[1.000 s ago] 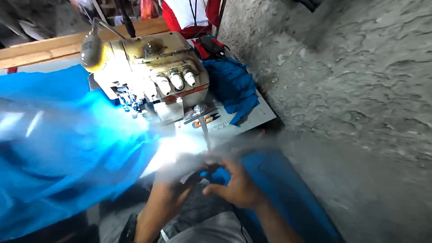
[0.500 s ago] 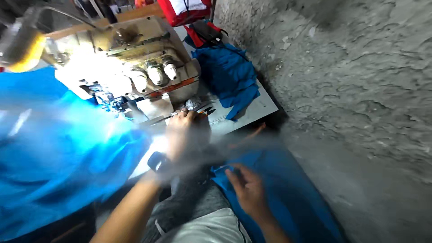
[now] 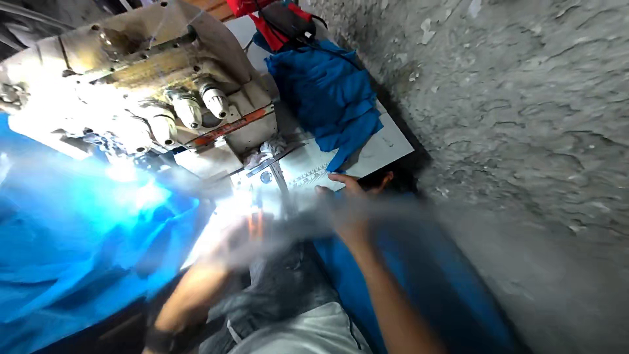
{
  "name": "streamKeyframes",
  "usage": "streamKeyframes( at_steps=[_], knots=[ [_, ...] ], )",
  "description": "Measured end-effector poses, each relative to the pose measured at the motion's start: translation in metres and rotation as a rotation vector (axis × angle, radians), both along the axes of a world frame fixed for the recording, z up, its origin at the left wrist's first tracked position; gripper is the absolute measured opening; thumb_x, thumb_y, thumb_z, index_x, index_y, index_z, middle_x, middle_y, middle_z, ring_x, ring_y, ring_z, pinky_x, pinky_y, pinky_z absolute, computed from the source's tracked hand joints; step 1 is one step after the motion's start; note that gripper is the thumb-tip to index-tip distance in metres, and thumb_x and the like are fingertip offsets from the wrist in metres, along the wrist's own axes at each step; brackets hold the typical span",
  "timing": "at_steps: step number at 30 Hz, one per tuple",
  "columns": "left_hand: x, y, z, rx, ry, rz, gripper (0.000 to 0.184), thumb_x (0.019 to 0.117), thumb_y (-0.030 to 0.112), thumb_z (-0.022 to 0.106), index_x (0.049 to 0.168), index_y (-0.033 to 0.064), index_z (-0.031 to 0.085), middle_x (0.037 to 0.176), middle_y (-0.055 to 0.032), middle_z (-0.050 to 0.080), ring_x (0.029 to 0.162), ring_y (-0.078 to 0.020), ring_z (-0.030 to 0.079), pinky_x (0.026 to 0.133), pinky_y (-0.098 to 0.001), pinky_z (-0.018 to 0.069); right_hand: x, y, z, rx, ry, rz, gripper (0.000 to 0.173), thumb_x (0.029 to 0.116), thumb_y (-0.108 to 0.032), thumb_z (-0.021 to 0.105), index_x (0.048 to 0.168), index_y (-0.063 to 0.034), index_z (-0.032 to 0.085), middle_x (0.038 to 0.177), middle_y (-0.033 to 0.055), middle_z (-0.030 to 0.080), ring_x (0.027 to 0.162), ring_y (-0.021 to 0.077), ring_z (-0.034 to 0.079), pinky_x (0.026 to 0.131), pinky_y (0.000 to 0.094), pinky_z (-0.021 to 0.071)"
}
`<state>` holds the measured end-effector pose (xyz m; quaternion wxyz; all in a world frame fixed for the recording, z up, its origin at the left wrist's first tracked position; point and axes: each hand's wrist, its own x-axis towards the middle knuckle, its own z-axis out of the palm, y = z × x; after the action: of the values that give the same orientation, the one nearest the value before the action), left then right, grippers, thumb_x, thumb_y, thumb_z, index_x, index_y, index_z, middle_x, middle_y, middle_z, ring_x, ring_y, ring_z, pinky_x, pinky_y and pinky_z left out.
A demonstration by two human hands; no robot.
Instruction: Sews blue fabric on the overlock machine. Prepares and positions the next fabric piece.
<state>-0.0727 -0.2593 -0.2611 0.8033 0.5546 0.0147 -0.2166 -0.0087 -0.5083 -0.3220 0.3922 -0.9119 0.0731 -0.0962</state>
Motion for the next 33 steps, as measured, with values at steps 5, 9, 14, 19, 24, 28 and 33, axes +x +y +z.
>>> streamKeyframes(
  at_steps=[5, 9, 14, 19, 24, 28, 33],
  knots=[
    [0.035, -0.034, 0.007, 0.084, 0.019, 0.009, 0.040, 0.1023, 0.009, 0.048, 0.142, 0.0061, 0.052, 0.093, -0.0024, 0.066, 0.075, -0.0085, 0.063, 0.068, -0.0238, 0.0554, -0.008, -0.009, -0.002, 0.371, -0.065, 0.084, 0.013, 0.0923, -0.017, 0.069, 0.096, -0.0076, 0.077, 0.083, -0.0026, 0.073, 0.073, 0.0012, 0.066, 0.069, 0.0215, 0.0565],
    [0.060, -0.062, 0.004, 0.858, -0.419, -0.129, 0.028, 0.1086, 0.023, 0.048, 0.105, 0.0074, 0.071, 0.077, 0.0010, 0.065, 0.067, -0.0071, 0.061, 0.064, -0.0284, 0.0533, -0.021, -0.016, 0.009, 0.482, -0.039, 0.106, 0.012, 0.0931, -0.015, 0.069, 0.097, -0.0063, 0.076, 0.089, -0.0021, 0.075, 0.082, 0.0010, 0.069, 0.076, 0.0192, 0.0581],
    [0.081, -0.093, 0.013, 1.287, -0.492, -0.217, 0.035, 0.1066, 0.035, 0.052, 0.095, 0.0111, 0.074, 0.086, -0.0076, 0.069, 0.082, -0.0263, 0.068, 0.071, -0.0512, 0.0553, -0.024, -0.016, 0.013, 0.522, -0.050, 0.117, 0.012, 0.0913, -0.007, 0.067, 0.100, -0.0027, 0.075, 0.092, 0.0003, 0.075, 0.085, 0.0020, 0.070, 0.078, 0.0191, 0.0586],
    [0.092, -0.107, -0.008, 1.338, -0.534, -0.177, 0.030, 0.1035, 0.036, 0.055, 0.099, 0.0161, 0.077, 0.091, -0.0067, 0.071, 0.088, -0.0273, 0.070, 0.073, -0.0524, 0.0569, -0.025, -0.017, 0.014, 0.494, -0.040, 0.141, 0.012, 0.0905, -0.010, 0.068, 0.099, -0.0048, 0.076, 0.087, -0.0020, 0.074, 0.075, 0.0005, 0.066, 0.069, 0.0171, 0.0557],
    [0.063, -0.053, 0.010, 1.019, -0.497, 0.084, 0.031, 0.1067, 0.031, 0.052, 0.101, 0.0110, 0.074, 0.081, -0.0001, 0.068, 0.071, -0.0131, 0.064, 0.067, -0.0389, 0.0551, -0.045, -0.021, 0.041, 0.581, -0.057, 0.166, 0.023, 0.1016, -0.014, 0.061, 0.117, -0.0003, 0.070, 0.097, 0.0005, 0.072, 0.083, 0.0015, 0.066, 0.074, 0.0167, 0.0558],
    [0.006, -0.003, 0.030, 0.450, -0.325, 0.241, 0.044, 0.1075, 0.046, 0.044, 0.114, 0.0122, 0.071, 0.093, 0.0076, 0.069, 0.068, 0.0023, 0.054, 0.060, -0.0142, 0.0440, -0.064, 0.006, 0.071, 0.672, -0.179, 0.261, 0.030, 0.1017, -0.010, 0.062, 0.128, 0.0045, 0.060, 0.091, -0.0028, 0.070, 0.074, -0.0021, 0.063, 0.067, 0.0128, 0.0545],
    [-0.056, -0.009, 0.068, 0.328, -0.392, 0.346, 0.033, 0.0931, 0.030, 0.074, 0.115, 0.0057, 0.072, 0.101, 0.0039, 0.073, 0.079, 0.0005, 0.065, 0.068, -0.0163, 0.0550, -0.087, 0.070, 0.098, 0.660, -0.373, 0.568, 0.030, 0.1022, -0.014, 0.064, 0.129, -0.0014, 0.058, 0.105, -0.0047, 0.074, 0.091, -0.0026, 0.070, 0.082, 0.0146, 0.0602]
  ],
)
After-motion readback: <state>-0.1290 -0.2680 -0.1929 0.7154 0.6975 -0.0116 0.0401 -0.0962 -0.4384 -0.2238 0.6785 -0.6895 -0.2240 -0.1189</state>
